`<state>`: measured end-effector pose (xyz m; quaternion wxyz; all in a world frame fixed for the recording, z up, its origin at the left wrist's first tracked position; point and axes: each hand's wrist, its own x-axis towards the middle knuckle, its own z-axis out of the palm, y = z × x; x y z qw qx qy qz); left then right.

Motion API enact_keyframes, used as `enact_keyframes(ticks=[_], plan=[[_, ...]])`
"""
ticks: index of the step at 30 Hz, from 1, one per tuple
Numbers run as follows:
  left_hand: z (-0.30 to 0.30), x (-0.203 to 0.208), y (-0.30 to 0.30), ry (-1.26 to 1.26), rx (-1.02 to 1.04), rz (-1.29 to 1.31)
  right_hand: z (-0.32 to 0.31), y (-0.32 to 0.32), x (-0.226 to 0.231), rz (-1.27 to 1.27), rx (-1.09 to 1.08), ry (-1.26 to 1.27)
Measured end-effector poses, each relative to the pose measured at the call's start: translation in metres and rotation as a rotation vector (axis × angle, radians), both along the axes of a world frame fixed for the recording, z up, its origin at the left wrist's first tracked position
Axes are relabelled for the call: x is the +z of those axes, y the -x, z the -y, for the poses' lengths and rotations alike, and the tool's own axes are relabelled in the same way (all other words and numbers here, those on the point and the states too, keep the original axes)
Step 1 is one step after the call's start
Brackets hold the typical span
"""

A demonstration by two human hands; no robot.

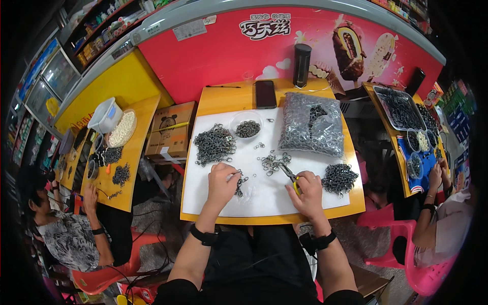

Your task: Manually assemble small metal rings and links into chains using pliers.

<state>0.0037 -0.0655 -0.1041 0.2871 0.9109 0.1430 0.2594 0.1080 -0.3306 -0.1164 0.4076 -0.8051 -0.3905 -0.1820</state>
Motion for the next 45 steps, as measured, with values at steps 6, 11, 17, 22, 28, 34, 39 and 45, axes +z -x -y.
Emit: enact_keyframes(ticks=[6, 11, 17, 22, 28, 34, 39, 45], plan=[[-0.001, 0.024, 0.007, 0.620, -0.048, 0.196, 0.002, 0.001, 0.001, 0.000, -0.022, 0.015], [0.001, 0.051, 0.014, 1.361, -0.209, 0.255, 0.003, 0.001, -0.002, -0.017, -0.024, 0.016], [0.017, 0.059, 0.030, 1.606, -0.332, 0.217, 0.003, 0.004, 0.000, 0.007, -0.012, 0.030], [0.037, 0.050, 0.052, 1.756, -0.374, 0.078, 0.002, 0.002, -0.004, 0.047, -0.019, 0.030], [0.057, 0.056, 0.082, 1.812, -0.353, -0.064, 0.006, 0.035, 0.013, -0.254, 0.074, -0.177], [0.066, 0.055, 0.095, 1.653, -0.285, 0.007, 0.013, 0.124, 0.055, -0.731, 0.354, -0.150], [0.069, 0.056, 0.099, 1.580, -0.301, 0.035, 0.007, 0.138, 0.059, -0.680, 0.347, -0.202], [0.073, 0.058, 0.100, 1.435, -0.260, 0.052, 0.009, 0.138, 0.060, -0.728, 0.347, -0.161]])
